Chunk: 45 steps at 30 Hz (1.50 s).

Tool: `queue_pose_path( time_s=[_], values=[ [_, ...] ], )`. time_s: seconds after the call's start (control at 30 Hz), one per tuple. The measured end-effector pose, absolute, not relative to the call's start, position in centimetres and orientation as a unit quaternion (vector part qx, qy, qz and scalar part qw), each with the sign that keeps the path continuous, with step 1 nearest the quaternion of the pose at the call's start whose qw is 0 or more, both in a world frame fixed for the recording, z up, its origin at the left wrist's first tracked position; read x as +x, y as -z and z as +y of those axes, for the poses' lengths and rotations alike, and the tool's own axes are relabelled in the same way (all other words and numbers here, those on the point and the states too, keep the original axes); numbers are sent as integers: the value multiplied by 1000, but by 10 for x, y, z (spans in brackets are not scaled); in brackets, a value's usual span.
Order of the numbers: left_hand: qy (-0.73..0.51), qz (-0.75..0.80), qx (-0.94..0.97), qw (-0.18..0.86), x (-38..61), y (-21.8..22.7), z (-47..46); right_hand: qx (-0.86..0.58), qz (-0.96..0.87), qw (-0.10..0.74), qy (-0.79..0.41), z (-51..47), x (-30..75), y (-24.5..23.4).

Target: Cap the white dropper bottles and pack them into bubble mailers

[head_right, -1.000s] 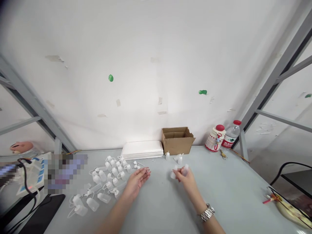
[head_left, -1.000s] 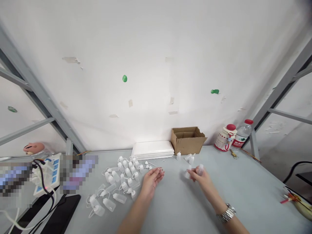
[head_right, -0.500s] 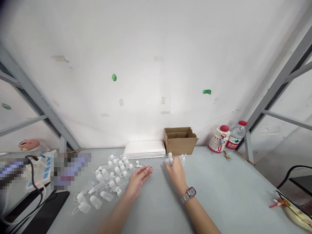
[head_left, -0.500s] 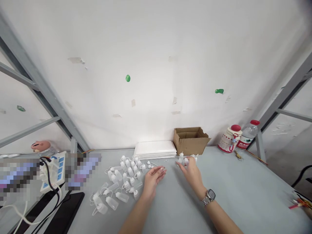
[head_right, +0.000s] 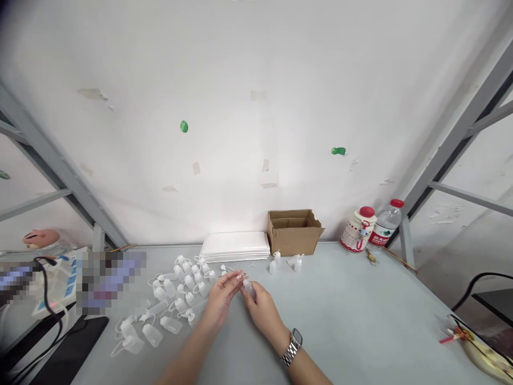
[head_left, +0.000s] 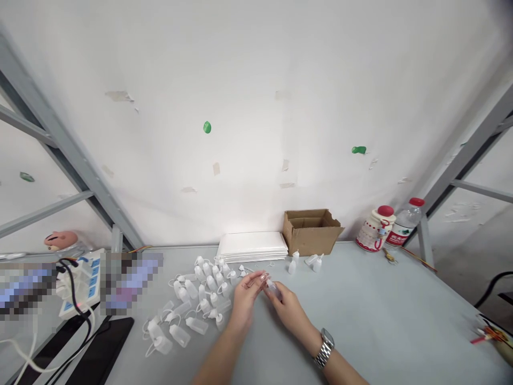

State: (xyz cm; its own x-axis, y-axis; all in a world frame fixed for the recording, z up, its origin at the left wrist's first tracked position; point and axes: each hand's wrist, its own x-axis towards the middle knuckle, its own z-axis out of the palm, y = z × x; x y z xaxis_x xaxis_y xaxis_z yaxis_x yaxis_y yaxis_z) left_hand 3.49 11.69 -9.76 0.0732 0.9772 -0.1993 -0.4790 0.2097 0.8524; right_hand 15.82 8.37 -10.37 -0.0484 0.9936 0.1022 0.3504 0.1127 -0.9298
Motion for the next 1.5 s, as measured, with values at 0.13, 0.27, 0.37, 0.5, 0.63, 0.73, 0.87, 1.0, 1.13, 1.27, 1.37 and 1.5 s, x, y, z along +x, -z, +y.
queue_pose_path(
  time_s=[0.13,0.27,0.37,0.5,0.63,0.73,0.87,1.0,1.13,1.27,1.37,1.5],
  values=[
    [-540,435,390,606,35,100,117,-539,-601,444,-389,83,160,105],
    [-550,446,396,584,34,103,118,-547,-585,456,-388,84,162,111],
    [-547,448,396,585,34,105,118,-544,-580,457,-397,84,163,117],
    [-544,446,394,592,35,105,117,-534,-598,456,-386,85,163,120],
    [-553,439,383,596,36,104,116,-539,-619,450,-352,84,162,118],
    [-554,429,380,604,36,101,116,-542,-622,455,-336,83,160,115],
    [-538,400,354,652,35,95,114,-551,-612,462,-330,82,158,109],
    [-516,372,320,702,36,90,112,-560,-581,481,-343,82,157,106],
    [-502,353,323,721,35,89,111,-573,-514,501,-395,83,155,107],
    [-504,349,323,721,36,93,111,-569,-485,525,-407,83,154,111],
    [-497,353,316,727,36,94,112,-562,-491,535,-397,82,154,111],
    [-484,351,304,741,37,91,111,-552,-495,542,-395,80,154,107]
  ],
)
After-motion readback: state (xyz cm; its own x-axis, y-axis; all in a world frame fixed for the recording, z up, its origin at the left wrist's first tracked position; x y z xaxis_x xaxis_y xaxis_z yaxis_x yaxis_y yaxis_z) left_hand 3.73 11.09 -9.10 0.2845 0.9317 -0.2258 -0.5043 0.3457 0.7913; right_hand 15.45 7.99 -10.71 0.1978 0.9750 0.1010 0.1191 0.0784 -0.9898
